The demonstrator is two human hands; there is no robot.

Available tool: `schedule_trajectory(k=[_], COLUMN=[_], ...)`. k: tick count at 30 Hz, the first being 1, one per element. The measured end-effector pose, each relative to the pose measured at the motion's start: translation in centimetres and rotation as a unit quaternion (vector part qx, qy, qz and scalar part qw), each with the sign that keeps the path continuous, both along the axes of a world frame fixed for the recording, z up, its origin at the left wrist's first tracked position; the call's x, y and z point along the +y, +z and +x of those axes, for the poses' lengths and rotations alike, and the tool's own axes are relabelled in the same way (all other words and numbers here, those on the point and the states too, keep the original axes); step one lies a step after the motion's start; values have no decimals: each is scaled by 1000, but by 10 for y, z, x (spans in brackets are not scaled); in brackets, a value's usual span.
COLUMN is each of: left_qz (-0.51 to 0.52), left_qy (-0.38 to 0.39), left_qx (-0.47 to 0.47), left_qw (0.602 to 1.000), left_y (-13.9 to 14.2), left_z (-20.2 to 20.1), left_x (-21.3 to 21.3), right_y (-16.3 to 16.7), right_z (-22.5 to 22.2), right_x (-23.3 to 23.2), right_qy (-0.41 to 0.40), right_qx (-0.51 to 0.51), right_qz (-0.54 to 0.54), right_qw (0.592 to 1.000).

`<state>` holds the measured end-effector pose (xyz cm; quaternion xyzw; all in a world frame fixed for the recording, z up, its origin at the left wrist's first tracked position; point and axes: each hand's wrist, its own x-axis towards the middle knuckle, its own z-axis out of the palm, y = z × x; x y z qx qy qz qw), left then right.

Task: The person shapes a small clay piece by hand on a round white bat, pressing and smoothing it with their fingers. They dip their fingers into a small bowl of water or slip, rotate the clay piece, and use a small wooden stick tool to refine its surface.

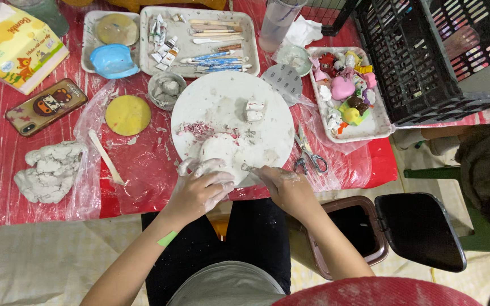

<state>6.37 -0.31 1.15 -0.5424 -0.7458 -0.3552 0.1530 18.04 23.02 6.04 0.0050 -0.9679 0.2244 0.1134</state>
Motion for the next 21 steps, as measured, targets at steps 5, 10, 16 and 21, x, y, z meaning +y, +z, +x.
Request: schedule_trajectory(k=[5, 10, 16, 21], left_qz=[13, 4, -12, -130], left_qy=[58, 60, 146, 177], left_qx=[-38, -62, -74, -139], left_qw=[998, 996, 986, 966], left_y=[-7, -23, -15, 8], left_z=[13, 14, -22, -23], left_x=[2, 2, -6, 20], right_y=[5, 5, 2, 1], right_z=[1, 0, -4, -33], right_x=[-7, -9, -6, -6], right_qy=[-13, -9, -22, -55], right_qx=[-11, -16, -5, -20], right_qz=[-3, -5, 20, 59], right_qw=[1000, 1000, 1000, 997])
